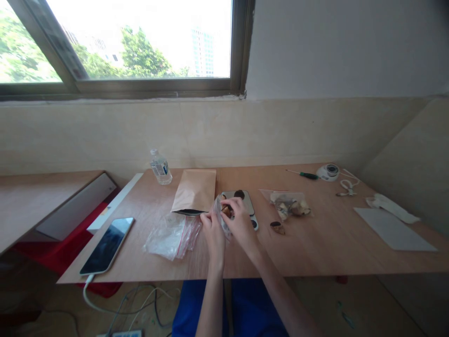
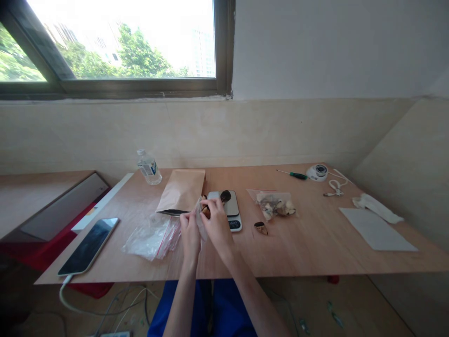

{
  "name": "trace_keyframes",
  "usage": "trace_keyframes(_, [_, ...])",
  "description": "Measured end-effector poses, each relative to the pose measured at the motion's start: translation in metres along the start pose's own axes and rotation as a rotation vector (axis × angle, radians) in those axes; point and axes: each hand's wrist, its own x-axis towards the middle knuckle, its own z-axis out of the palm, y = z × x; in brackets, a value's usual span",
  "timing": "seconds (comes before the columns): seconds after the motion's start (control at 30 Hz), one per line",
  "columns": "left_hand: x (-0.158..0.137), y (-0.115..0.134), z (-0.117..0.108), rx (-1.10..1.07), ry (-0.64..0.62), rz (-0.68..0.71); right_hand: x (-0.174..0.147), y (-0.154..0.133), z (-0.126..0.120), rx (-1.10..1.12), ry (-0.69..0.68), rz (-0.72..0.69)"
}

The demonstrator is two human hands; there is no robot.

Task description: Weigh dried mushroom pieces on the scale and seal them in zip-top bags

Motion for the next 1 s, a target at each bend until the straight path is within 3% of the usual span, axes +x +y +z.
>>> trace_keyframes(0.17, [0.003, -0.007, -0.002, -0.098, 0.004, -0.030, -0.007, -0.010, -0.013, -0.017, -0.280, -0.079])
trace_keyframes(0.27, [0.004, -0.008, -0.002, -0.142, 0.012, -0.074, -0.002, 0.000, -0.017, 0.082, -0.162, -0.039])
trace_keyframes(0.33, [0.004, -0.006, -0.002, -0.164, 0.025, -0.093, 0.003, 0.020, -0.013, 0.111, -0.014, 0.014])
trace_keyframes(0.4, [0.002, -0.003, -0.002, -0.178, 0.024, -0.099, 0.009, 0.046, -0.006, 0.029, 0.045, 0.036])
trace_keyframes(0.53, [0.001, 0.000, -0.003, -0.187, 0.009, -0.113, 0.012, 0.089, 0.008, -0.318, -0.103, -0.060])
trace_keyframes(0.63, [0.002, 0.001, -0.003, -0.189, 0.006, -0.117, 0.011, 0.101, 0.014, -0.480, -0.177, -0.076])
trace_keyframes(0.77, [0.004, -0.001, -0.002, -0.192, 0.007, -0.116, 0.011, 0.099, 0.011, -0.509, -0.143, -0.031])
trace_keyframes(0.87, [0.004, -0.002, -0.002, -0.194, -0.011, -0.107, 0.011, 0.086, 0.003, -0.324, -0.046, 0.027])
trace_keyframes(1.0, [0.004, -0.004, -0.002, -0.176, -0.026, -0.098, 0.014, 0.048, -0.014, -0.088, 0.064, 0.038])
